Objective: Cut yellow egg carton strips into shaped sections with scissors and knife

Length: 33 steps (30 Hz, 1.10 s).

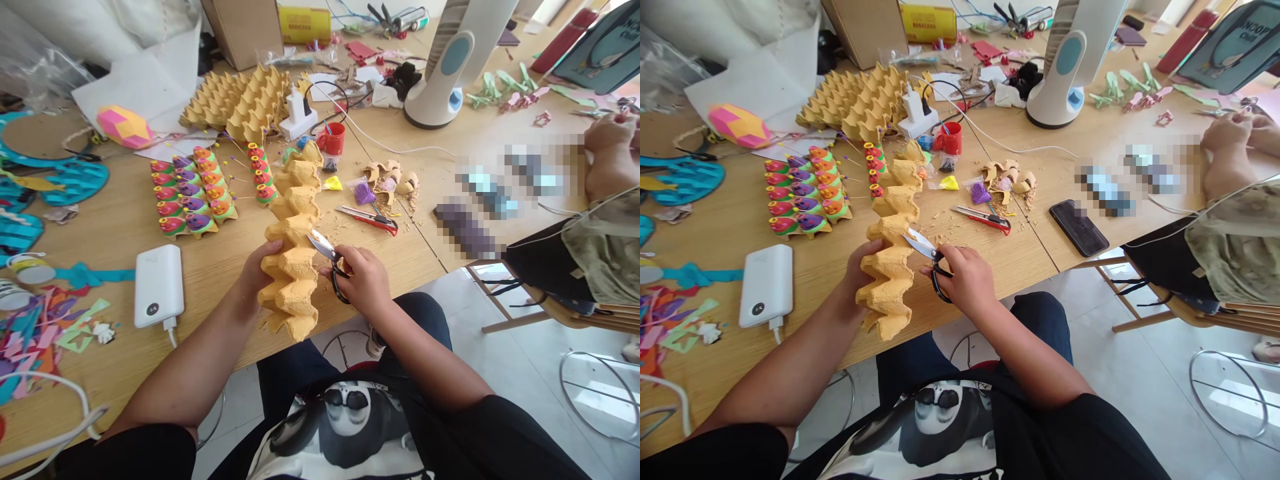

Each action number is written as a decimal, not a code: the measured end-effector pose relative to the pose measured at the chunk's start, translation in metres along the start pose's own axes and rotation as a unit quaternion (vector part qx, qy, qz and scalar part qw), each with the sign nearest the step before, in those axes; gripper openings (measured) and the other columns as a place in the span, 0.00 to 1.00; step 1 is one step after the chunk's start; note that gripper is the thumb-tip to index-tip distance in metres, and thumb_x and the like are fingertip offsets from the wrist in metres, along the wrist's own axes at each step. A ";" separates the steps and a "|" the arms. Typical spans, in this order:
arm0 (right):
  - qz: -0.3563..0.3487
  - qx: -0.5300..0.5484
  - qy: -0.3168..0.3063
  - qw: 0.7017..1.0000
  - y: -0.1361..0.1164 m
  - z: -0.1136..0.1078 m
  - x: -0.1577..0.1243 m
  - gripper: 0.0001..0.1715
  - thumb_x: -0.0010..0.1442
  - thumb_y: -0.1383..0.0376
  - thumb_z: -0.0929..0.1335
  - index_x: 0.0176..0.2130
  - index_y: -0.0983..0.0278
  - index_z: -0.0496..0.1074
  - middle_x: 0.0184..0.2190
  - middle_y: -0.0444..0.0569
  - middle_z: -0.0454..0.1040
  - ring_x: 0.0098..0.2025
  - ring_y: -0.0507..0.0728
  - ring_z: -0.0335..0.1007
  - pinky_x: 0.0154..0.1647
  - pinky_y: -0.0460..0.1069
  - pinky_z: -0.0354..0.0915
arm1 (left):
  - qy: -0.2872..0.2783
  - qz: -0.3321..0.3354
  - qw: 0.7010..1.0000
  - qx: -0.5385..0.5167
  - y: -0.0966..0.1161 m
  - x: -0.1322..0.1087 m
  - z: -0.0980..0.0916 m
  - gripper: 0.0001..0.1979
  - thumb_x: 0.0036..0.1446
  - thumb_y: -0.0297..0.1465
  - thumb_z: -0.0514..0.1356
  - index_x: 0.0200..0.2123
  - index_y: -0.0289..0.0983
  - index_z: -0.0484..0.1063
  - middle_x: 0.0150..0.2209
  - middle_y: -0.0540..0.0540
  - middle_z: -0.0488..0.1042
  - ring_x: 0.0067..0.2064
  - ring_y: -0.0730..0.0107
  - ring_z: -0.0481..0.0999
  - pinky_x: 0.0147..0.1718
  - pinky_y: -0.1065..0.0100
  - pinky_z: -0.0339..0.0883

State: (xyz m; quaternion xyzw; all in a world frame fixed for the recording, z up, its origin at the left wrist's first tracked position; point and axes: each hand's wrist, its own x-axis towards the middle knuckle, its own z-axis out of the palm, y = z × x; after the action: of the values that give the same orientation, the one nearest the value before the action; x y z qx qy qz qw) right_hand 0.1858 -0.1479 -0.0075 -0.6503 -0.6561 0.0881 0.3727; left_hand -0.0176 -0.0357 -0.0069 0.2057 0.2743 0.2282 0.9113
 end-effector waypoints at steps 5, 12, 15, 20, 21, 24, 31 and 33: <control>0.005 0.023 -0.026 0.999 -0.001 -0.001 0.002 0.17 0.69 0.51 0.70 0.46 0.61 0.77 0.29 0.48 0.75 0.33 0.58 0.69 0.35 0.50 0.59 | -0.006 0.007 1.000 0.013 0.001 0.000 -0.003 0.09 0.55 0.38 0.67 0.37 0.42 0.74 0.28 0.48 0.81 0.29 0.58 0.83 0.26 0.64 0.77; 0.020 0.043 -0.047 0.998 -0.003 0.001 0.003 0.18 0.68 0.49 0.71 0.47 0.60 0.77 0.28 0.46 0.74 0.32 0.57 0.69 0.35 0.49 0.58 | 0.002 0.003 1.000 0.008 0.000 0.001 -0.010 0.10 0.57 0.42 0.66 0.36 0.43 0.74 0.25 0.49 0.78 0.26 0.59 0.81 0.24 0.64 0.76; 0.016 0.053 -0.047 0.997 -0.003 0.002 0.003 0.19 0.69 0.49 0.71 0.47 0.61 0.77 0.28 0.46 0.74 0.31 0.56 0.69 0.35 0.49 0.58 | 0.001 0.008 1.000 0.016 0.000 0.000 -0.010 0.10 0.56 0.41 0.67 0.35 0.43 0.74 0.24 0.50 0.76 0.24 0.60 0.80 0.24 0.64 0.75; 0.015 0.079 -0.052 0.995 -0.004 0.004 0.004 0.23 0.70 0.46 0.69 0.48 0.62 0.77 0.27 0.45 0.73 0.30 0.56 0.69 0.34 0.48 0.57 | 0.001 0.015 0.999 0.031 0.001 0.000 -0.013 0.10 0.55 0.41 0.67 0.33 0.42 0.73 0.23 0.49 0.75 0.24 0.59 0.79 0.24 0.62 0.76; 0.021 0.083 -0.056 0.995 -0.004 0.004 0.004 0.23 0.69 0.46 0.69 0.47 0.62 0.77 0.26 0.45 0.73 0.30 0.55 0.69 0.34 0.48 0.57 | 0.004 0.021 0.999 0.033 0.001 0.000 -0.013 0.10 0.55 0.40 0.67 0.32 0.42 0.73 0.23 0.48 0.76 0.24 0.60 0.79 0.25 0.63 0.76; 0.042 0.099 -0.072 0.992 -0.007 0.005 0.004 0.22 0.68 0.44 0.69 0.44 0.60 0.76 0.27 0.44 0.73 0.30 0.54 0.68 0.33 0.47 0.58 | 0.005 0.021 0.999 0.038 0.001 0.001 -0.014 0.11 0.53 0.40 0.68 0.31 0.42 0.72 0.24 0.47 0.76 0.24 0.59 0.79 0.24 0.63 0.76; 0.066 0.147 -0.085 0.983 -0.010 0.005 0.005 0.26 0.67 0.41 0.68 0.40 0.59 0.74 0.25 0.42 0.70 0.28 0.53 0.66 0.32 0.47 0.57 | 0.000 0.022 1.000 0.022 0.000 -0.002 -0.010 0.12 0.53 0.41 0.68 0.30 0.41 0.70 0.22 0.48 0.75 0.22 0.62 0.77 0.21 0.65 0.73; 0.072 0.174 -0.097 0.977 -0.010 0.003 0.005 0.26 0.66 0.40 0.68 0.40 0.59 0.73 0.26 0.41 0.69 0.28 0.53 0.65 0.32 0.47 0.57 | 0.003 0.019 1.000 0.018 0.000 -0.002 -0.008 0.12 0.54 0.41 0.68 0.30 0.41 0.70 0.23 0.48 0.75 0.22 0.62 0.78 0.21 0.65 0.73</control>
State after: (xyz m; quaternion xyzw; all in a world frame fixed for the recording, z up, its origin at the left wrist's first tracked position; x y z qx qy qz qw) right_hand 0.1766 -0.1435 -0.0016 -0.6095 -0.6154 0.2902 0.4069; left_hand -0.0240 -0.0345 -0.0125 0.2271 0.2771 0.2411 0.9020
